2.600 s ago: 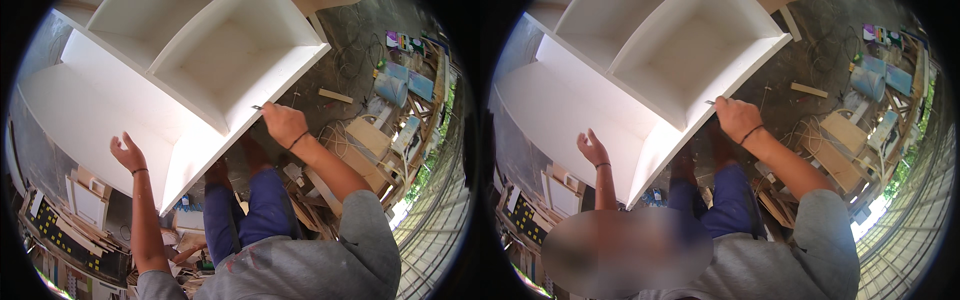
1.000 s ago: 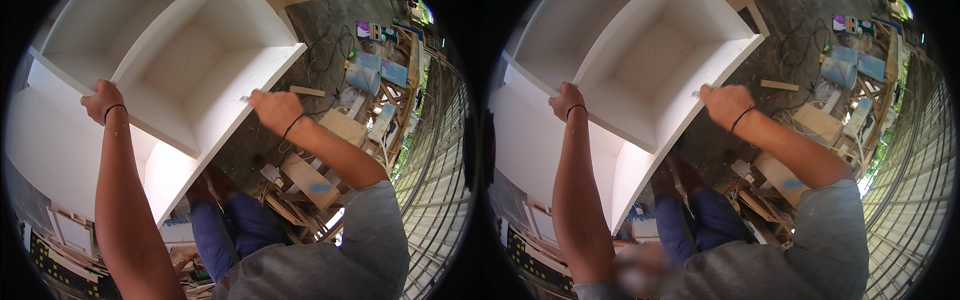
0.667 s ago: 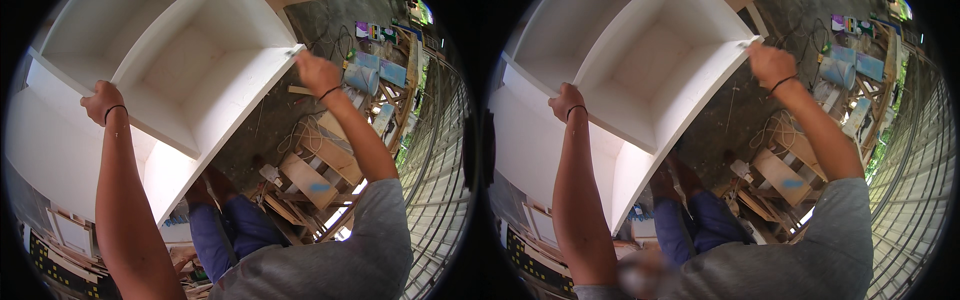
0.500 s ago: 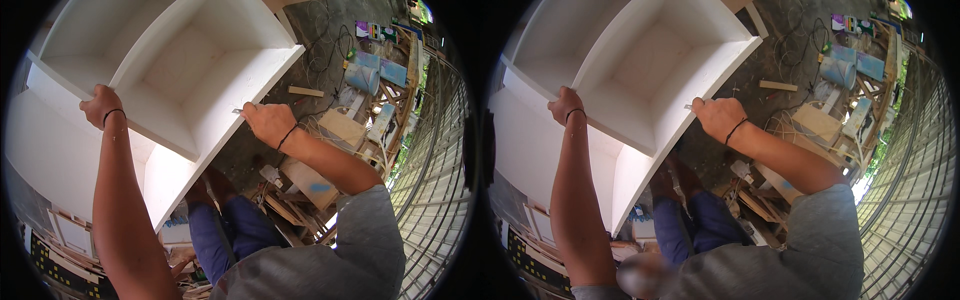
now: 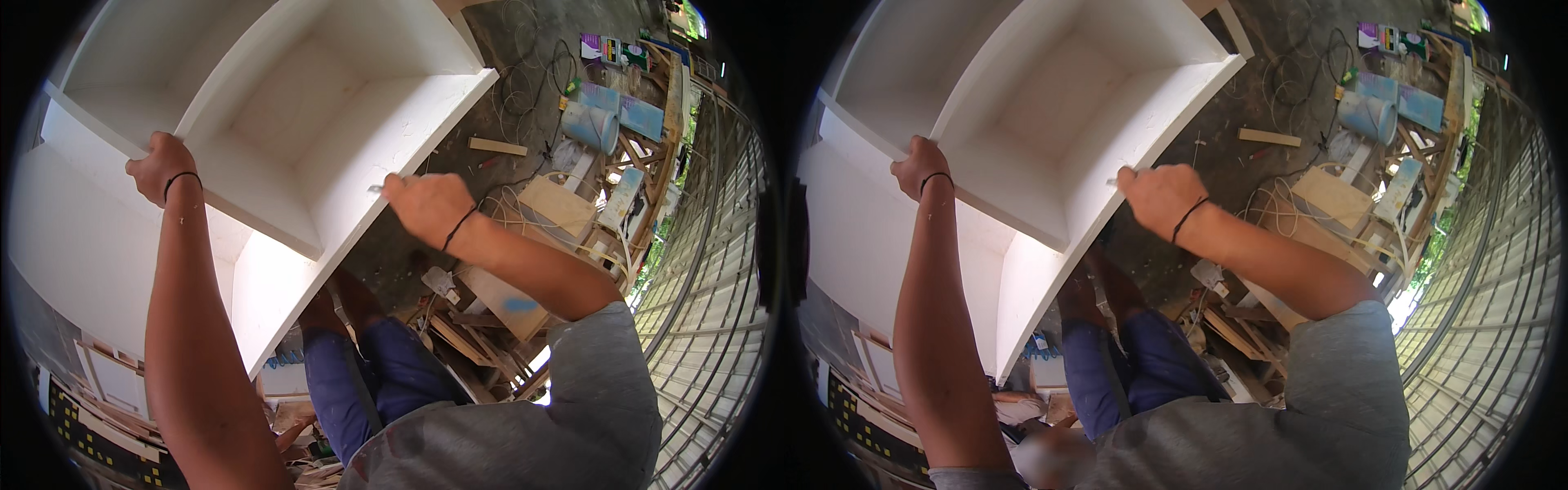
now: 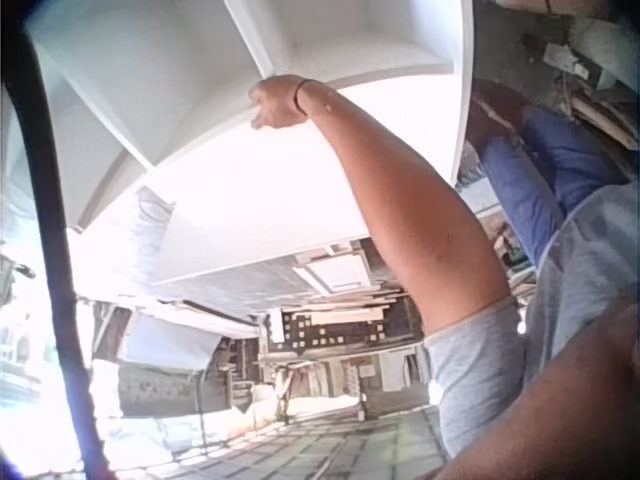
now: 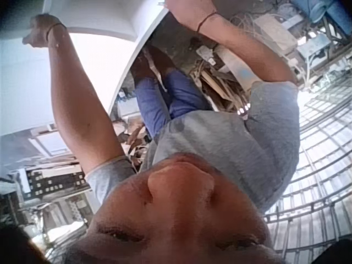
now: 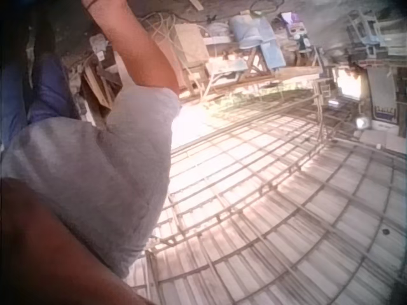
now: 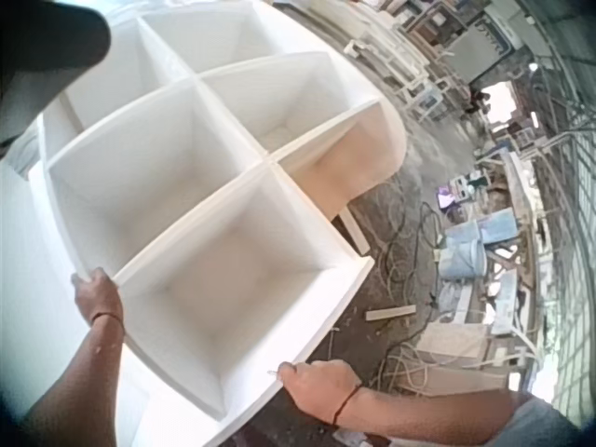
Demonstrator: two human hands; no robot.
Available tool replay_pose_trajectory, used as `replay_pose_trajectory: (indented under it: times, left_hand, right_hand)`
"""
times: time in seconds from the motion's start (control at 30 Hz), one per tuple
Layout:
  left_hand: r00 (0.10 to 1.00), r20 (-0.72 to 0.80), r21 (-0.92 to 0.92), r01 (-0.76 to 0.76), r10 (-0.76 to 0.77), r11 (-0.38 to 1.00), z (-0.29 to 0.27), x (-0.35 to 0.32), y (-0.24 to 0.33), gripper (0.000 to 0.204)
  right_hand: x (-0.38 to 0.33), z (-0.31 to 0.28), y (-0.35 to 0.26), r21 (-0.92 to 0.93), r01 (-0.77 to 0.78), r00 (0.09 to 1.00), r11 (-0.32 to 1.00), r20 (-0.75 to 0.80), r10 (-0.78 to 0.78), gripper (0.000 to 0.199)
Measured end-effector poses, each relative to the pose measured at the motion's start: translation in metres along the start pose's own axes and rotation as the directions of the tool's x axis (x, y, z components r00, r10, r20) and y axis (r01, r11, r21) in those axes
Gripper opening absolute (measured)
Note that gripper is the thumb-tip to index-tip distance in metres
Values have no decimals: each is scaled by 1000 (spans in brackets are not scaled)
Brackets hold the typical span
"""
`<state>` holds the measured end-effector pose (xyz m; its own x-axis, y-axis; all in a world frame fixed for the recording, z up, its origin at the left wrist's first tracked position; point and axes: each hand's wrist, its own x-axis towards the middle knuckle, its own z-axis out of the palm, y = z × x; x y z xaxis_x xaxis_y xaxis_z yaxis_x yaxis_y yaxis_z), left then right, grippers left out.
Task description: The person sands the edges and corners of a white wooden cabinet using a small sanding block. They move around the cabinet, repeatedly rubbing the sanding block along the front and side edges to smooth the surface.
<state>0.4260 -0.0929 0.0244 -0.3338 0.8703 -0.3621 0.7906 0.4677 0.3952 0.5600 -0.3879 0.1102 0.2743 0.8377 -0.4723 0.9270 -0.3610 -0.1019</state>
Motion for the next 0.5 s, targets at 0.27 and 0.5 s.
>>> replay_pose_trajectory:
  times: [0.27, 0.5]
  left_hand:
    - [1000, 1, -50, 9, -9, 999, 2, -1, 3, 62]
    - [1000, -14, 11, 24, -24, 1000, -1, 0, 2, 58]
  right_hand:
    - [33, -64, 184, -319, -433, 898, 843, -66, 436, 30]
    - [3, -15, 0, -37, 20, 999, 999, 50, -18, 18]
